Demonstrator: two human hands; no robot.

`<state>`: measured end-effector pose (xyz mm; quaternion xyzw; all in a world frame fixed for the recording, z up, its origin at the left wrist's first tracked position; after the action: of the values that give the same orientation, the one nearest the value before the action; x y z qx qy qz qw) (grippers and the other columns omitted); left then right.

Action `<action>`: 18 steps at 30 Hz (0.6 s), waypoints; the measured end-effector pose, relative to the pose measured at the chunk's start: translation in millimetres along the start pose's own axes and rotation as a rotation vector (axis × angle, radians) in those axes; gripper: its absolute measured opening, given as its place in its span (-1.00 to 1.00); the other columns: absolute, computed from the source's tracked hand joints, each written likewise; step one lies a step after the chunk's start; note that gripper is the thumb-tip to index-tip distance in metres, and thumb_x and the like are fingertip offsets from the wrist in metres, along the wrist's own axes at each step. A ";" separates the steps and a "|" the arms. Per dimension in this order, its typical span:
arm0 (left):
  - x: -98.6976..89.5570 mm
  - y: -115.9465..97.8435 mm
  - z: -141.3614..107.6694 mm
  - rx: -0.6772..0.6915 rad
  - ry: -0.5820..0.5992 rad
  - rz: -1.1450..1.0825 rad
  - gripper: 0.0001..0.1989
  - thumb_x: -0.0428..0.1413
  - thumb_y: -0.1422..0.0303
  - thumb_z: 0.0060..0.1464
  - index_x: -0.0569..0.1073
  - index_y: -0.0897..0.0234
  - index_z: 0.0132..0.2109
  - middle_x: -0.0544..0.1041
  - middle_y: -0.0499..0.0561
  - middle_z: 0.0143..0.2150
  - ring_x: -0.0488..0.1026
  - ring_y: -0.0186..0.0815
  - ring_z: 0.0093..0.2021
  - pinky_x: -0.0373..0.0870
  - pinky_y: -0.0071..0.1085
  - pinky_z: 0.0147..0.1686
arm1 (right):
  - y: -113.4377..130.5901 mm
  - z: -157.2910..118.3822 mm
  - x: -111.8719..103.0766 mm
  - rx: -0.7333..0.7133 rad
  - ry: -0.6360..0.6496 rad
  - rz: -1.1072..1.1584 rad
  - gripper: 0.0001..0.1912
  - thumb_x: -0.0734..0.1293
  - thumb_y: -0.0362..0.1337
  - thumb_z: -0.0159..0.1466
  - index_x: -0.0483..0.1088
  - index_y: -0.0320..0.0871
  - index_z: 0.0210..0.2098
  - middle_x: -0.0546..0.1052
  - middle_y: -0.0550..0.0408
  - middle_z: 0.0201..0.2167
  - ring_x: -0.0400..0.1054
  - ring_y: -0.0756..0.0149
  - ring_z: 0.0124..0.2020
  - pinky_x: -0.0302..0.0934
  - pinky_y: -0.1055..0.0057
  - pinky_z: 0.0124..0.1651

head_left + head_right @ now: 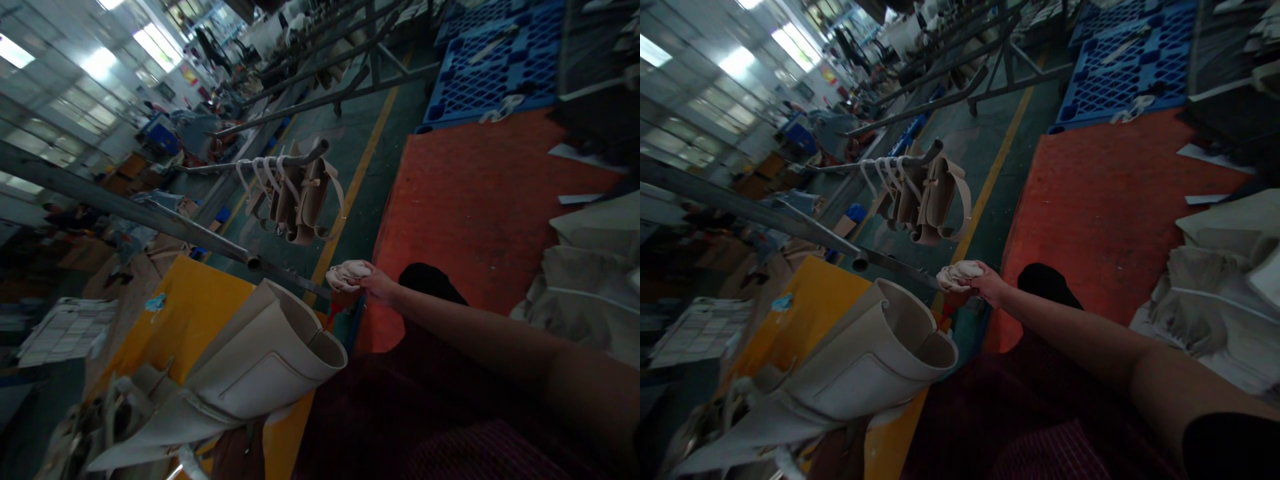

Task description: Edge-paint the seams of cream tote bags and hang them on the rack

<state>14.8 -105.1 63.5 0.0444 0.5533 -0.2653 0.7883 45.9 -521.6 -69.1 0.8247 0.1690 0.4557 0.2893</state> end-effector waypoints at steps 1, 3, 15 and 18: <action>0.3 1.4 0.7 0.016 -0.010 0.004 -0.70 0.25 0.08 0.45 0.65 0.21 0.03 0.66 0.07 -0.12 0.60 -0.19 -0.17 0.63 -0.16 -0.10 | -1.7 -0.3 1.4 0.000 0.005 0.000 -0.33 0.77 -0.33 -0.26 0.54 0.05 -0.18 0.72 0.03 -0.09 0.65 -0.06 0.00 0.59 0.22 -0.19; 2.1 4.8 1.9 0.056 -0.025 0.012 -0.71 0.18 0.16 0.50 0.70 0.20 -0.11 0.63 0.10 -0.29 0.56 -0.15 -0.27 0.58 -0.13 -0.14 | -5.0 0.1 4.3 -0.003 0.004 0.006 -0.32 0.77 -0.32 -0.29 0.53 0.04 -0.20 0.71 0.05 -0.12 0.65 -0.02 -0.06 0.57 0.24 -0.21; 15.8 44.4 -7.6 0.382 -0.121 0.226 -0.66 0.14 0.43 0.50 0.79 0.15 -0.19 0.64 0.05 -0.41 0.55 -0.19 -0.33 0.47 -0.27 -0.20 | -3.9 -13.0 -6.2 -0.024 0.004 -0.048 -0.27 0.75 -0.39 -0.38 0.52 -0.04 -0.22 0.67 0.14 -0.27 0.57 0.18 -0.21 0.48 0.37 -0.15; 17.3 56.0 -13.1 0.426 -0.099 0.282 -0.66 0.15 0.47 0.49 0.80 0.11 -0.16 0.67 0.03 -0.39 0.59 -0.19 -0.30 0.47 -0.29 -0.21 | -0.9 -16.4 -9.6 -0.024 0.010 -0.043 -0.26 0.77 -0.40 -0.37 0.51 -0.01 -0.21 0.69 0.09 -0.21 0.61 0.10 -0.14 0.51 0.32 -0.14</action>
<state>34.2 -58.9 30.5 0.2729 0.4340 -0.2653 0.8166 26.8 -520.8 -69.0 0.8151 0.1827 0.4553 0.3080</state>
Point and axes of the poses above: each hand's wrist, its own z-axis towards the middle knuckle, its own x-axis out of the palm, y = z × x, the point moved 2 cm from there along z, towards the middle knuckle
